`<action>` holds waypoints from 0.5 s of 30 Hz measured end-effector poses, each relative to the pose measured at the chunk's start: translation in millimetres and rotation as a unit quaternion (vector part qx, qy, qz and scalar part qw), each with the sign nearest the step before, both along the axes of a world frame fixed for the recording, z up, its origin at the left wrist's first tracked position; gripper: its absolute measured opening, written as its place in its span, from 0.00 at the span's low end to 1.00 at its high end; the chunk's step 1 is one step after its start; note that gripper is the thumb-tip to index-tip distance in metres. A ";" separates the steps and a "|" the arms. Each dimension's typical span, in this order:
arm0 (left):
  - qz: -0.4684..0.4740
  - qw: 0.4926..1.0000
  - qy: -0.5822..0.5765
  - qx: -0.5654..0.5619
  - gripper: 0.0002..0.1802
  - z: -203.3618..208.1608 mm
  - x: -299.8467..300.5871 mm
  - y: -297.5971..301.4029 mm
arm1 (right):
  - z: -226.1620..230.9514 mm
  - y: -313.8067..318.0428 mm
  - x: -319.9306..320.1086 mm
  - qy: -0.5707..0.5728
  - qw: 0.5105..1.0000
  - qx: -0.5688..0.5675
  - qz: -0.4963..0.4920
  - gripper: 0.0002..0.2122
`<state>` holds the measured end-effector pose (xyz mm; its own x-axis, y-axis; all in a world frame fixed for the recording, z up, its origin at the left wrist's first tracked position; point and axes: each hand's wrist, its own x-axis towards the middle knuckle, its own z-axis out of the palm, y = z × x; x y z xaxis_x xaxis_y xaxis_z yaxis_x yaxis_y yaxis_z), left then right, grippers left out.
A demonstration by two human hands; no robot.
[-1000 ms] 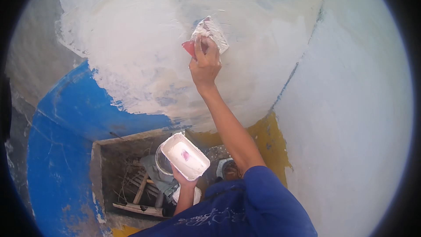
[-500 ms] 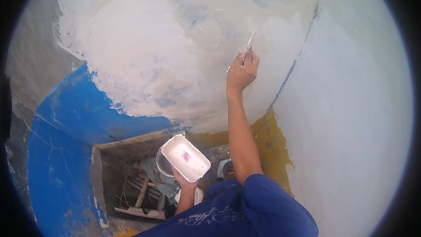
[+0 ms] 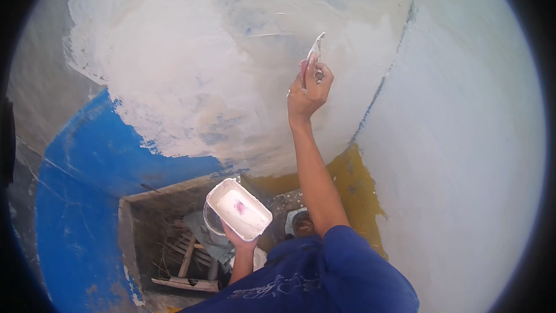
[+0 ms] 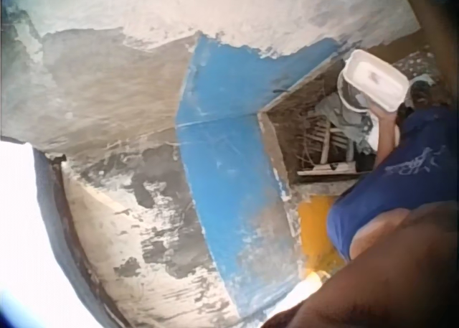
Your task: The person scoops plaster from a plastic container and applies it to a corner wall using a putty knife.
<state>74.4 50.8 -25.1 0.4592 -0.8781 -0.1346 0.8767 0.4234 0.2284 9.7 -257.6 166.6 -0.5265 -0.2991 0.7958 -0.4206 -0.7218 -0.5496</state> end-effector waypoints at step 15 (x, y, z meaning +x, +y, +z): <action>0.005 1.000 -0.002 0.029 0.32 6.9 -2.8 0.1 | -5.2 -23.8 -47.8 -0.016 0.995 0.100 -0.028 0.10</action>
